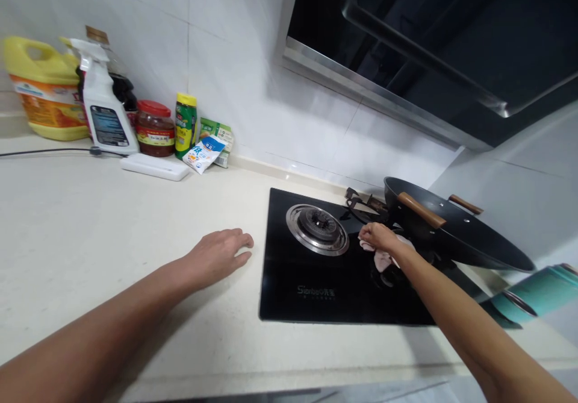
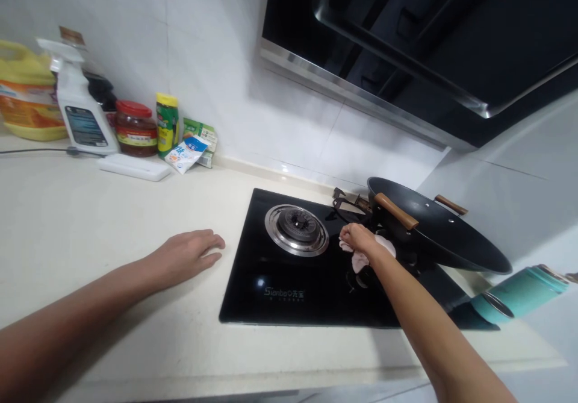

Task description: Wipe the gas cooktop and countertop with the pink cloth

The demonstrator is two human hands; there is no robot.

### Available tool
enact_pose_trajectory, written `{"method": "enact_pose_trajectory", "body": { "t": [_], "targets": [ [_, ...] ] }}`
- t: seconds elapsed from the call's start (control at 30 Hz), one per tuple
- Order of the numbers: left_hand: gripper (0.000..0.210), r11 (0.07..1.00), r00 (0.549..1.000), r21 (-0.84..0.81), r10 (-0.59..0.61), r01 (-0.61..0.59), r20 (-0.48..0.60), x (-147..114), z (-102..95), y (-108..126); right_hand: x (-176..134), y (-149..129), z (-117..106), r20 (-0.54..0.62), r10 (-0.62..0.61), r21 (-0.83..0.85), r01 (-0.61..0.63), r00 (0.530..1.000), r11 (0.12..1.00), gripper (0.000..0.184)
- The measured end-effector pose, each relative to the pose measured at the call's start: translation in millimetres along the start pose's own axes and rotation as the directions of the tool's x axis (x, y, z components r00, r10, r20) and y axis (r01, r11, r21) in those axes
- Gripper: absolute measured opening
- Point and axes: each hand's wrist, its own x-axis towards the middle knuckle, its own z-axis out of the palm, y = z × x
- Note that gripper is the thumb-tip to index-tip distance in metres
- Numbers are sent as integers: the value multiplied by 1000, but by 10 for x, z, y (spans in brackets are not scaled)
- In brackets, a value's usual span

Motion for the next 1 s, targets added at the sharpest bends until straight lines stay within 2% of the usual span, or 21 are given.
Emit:
{"method": "enact_pose_trajectory", "body": {
  "t": [0.2,0.43,0.57,0.67,0.7,0.77,0.83,1.0],
  "targets": [
    [31,1000,1000,-25,-3,2,-10,13,-6,-7,113,-128,14,-34,18,-5,-18,999,1000,14],
    [31,999,1000,-36,-12,11,-8,-2,-19,-5,-224,-72,-29,24,20,47,-22,1000,999,14],
    [31,999,1000,-36,12,-12,-20,-5,8,-34,-365,-5,-24,78,46,73,-51,996,996,34],
    [32,1000,1000,-20,8,-8,-8,-1,13,-35,-431,14,0,85,30,121,-41,996,992,22],
    [32,1000,1000,-17,11,-11,-7,1,12,-33,-443,16,7,84,25,141,-36,996,989,24],
    [32,1000,1000,-12,19,-19,-9,5,8,-30,-437,15,18,83,14,169,-28,996,985,42],
    [33,1000,1000,-13,22,-22,-11,9,3,-29,-392,12,26,84,7,172,-21,996,985,51],
    [33,999,1000,-30,17,-17,-17,1,-13,-25,-242,10,70,49,-9,123,3,999,992,50]
  ]
}}
